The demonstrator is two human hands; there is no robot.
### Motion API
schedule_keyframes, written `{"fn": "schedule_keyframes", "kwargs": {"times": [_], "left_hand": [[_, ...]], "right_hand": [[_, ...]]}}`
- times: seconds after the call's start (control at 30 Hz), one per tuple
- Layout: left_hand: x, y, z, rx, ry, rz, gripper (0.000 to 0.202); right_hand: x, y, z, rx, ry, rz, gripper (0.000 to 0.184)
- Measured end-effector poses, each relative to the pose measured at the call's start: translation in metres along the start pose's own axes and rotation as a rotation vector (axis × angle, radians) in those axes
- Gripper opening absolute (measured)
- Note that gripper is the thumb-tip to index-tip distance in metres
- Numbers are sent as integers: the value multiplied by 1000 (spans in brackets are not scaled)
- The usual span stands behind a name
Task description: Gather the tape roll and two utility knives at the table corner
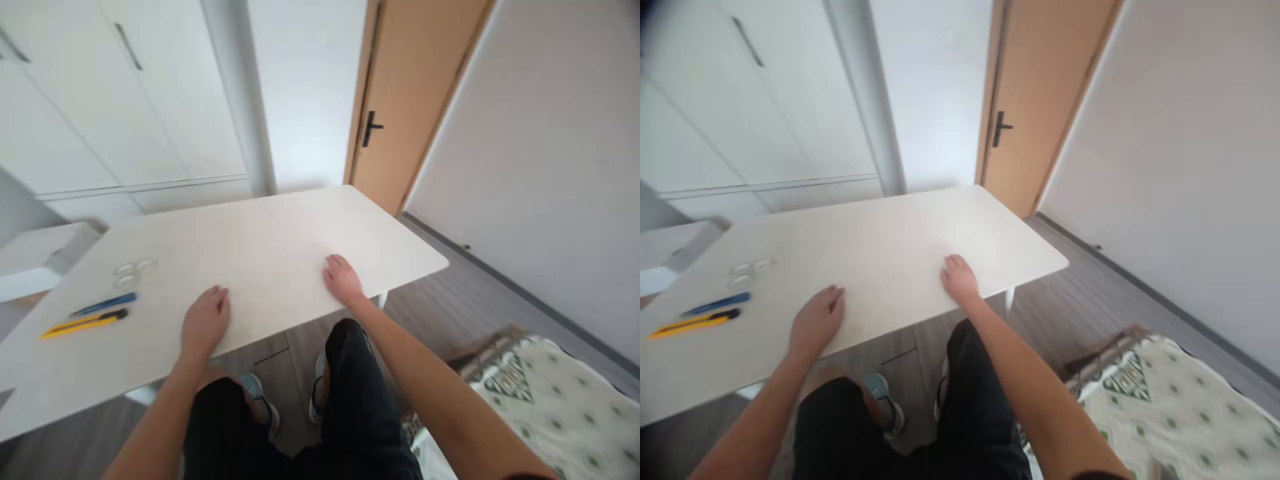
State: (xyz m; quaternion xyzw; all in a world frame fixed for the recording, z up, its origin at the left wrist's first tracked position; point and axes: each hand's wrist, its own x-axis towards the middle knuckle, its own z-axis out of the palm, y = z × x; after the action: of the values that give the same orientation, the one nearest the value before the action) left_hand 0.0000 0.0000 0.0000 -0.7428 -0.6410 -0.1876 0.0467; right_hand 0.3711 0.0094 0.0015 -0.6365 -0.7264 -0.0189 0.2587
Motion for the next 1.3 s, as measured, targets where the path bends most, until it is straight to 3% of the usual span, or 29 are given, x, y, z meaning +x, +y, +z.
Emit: {"fn": "schedule_keyframes", "kwargs": {"times": [0.23,0.33,0.4,0.47,0.6,0.73,0.87,0.93,1.03,1.17,1.23,1.3], "left_hand": [[-4,12,-6,-38,7,-51,39],[-4,12,-4,-81,-8,-95,35],[-4,12,-3,-126,-1,-113,33],[-4,12,-4,-167,17,-120,31],[-5,13,-8,-220,39,-126,27],[-5,12,-12,-261,42,-127,23],[-3,14,-13,-328,56,-165,26],[-3,14,-13,-363,69,-180,28],[-3,13,-13,-399,61,-180,29],[-3,12,-14,-415,5,-191,32],[-2,12,-14,-421,-8,-202,32],[-2,13,-14,-426,-15,-212,32]], "right_hand": [[-2,17,7,-22,130,-209,44],[12,6,12,7,124,-288,43],[31,-21,17,59,77,-321,41],[54,-64,24,139,0,-359,40],[104,-181,48,300,-234,-491,35],[138,-297,78,304,-498,-626,28],[160,-383,112,200,-598,-689,27],[173,-409,129,104,-588,-653,29],[198,-428,155,-44,-567,-563,35],[227,-428,184,-123,-620,-668,47],[235,-426,192,-142,-671,-755,50],[240,-426,196,-182,-681,-745,49]]}}
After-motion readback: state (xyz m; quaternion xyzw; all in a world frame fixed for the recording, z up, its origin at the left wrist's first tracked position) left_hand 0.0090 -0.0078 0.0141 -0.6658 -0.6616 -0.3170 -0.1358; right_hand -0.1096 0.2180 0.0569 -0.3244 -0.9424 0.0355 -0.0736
